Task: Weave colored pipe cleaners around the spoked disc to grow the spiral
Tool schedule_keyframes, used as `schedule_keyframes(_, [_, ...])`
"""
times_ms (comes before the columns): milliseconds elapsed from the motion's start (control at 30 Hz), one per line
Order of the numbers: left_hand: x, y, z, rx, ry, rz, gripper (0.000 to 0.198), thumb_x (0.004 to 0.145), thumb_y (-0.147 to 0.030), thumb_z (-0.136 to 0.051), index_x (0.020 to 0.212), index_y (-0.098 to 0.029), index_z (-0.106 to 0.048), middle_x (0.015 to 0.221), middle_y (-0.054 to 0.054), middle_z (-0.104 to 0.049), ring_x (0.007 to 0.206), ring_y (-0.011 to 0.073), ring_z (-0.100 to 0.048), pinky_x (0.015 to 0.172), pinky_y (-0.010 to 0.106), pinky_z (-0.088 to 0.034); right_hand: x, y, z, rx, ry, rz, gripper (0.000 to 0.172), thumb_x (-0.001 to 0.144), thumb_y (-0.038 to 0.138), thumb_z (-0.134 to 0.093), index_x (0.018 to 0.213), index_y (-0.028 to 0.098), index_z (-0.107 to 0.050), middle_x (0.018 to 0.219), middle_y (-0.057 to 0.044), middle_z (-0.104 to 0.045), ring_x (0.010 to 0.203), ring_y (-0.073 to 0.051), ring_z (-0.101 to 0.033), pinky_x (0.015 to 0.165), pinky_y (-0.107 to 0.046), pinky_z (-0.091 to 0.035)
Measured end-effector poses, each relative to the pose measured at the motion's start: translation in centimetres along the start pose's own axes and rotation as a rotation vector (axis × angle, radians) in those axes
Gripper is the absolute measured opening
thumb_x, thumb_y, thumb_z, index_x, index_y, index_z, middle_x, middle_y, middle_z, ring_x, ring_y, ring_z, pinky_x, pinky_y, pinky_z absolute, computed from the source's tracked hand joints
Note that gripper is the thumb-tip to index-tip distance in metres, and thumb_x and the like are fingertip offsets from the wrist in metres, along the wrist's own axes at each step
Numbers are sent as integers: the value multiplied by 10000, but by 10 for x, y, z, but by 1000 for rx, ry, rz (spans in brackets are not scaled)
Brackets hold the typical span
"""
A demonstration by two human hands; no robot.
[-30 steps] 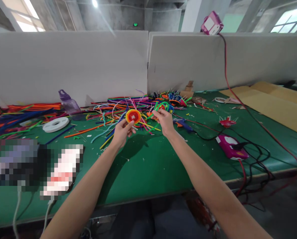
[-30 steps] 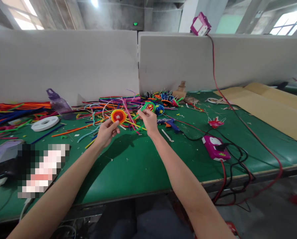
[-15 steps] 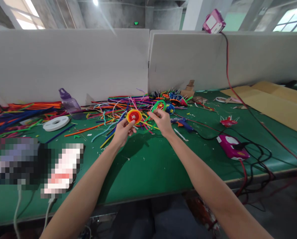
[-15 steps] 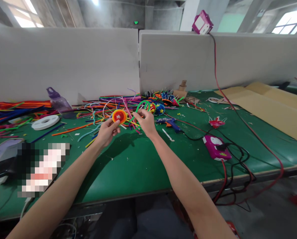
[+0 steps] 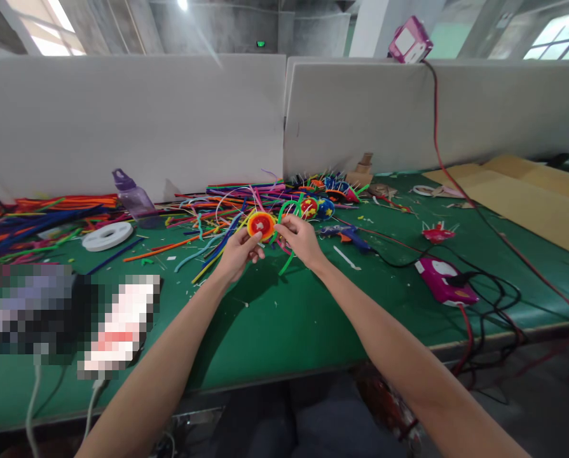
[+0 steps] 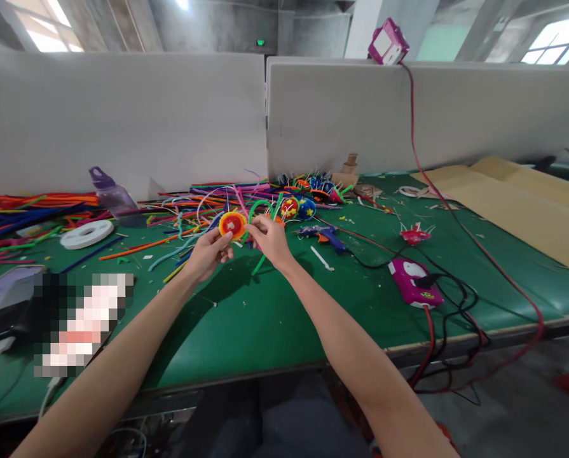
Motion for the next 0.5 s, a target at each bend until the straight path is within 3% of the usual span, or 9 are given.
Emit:
schedule_keyframes(100, [1,1,3,67,-55,-28,292,724,-341,-757,840,-152,-567,655,-36,-560,470,95,-600,378,187,-360,-1,1,-1,-29,-12,3,360,797,554,-634,694,235,-503,509,44,-533,440,-130,-494,497,-283,-398])
schedule_keyframes(200, [-1,-1,14,197,-227,-89,248,750,-289,-726,871,-172,-544,771,-17,-605,490,104,-622,392,204,-384,-3,1,1,-72,-57,32,341,817,528,-619,692,233,-503,503,47,-512,446,-122,-471,505,-279,-392])
schedule_keyframes(300, [-7,-9,20,385,-370,-153,233,764,-299,-718,805,-198,-512,660,-49,-582,403,87,-535,377,211,-339,-4,0,3,-109,-103,64,318,838,496,-600,696,228,-505,527,39,-514,477,-122,-469,521,-275,-388])
schedule_keyframes(400, [-9,-12,15,531,-314,-166,246,811,-371,-668,685,-195,-553,485,-59,-504,377,94,-470,407,221,-329,-6,-1,4,-113,-145,80,291,843,471,-599,711,225,-514,558,30,-532,515,-128,-493,545,-274,-403])
schedule_keyframes(500, [-9,-11,9,575,-262,-204,265,809,-380,-668,639,-178,-653,544,-4,-609,532,128,-566,511,221,-402,-7,-1,6,-97,-190,76,280,841,475,-596,734,229,-518,589,24,-547,549,-139,-530,571,-279,-433])
Point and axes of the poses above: each hand's wrist, its own x-axis towards the middle knuckle, its own z-axis out of the back of the hand, y = z × x, the point moved 7 cm from there along x, towards the middle knuckle
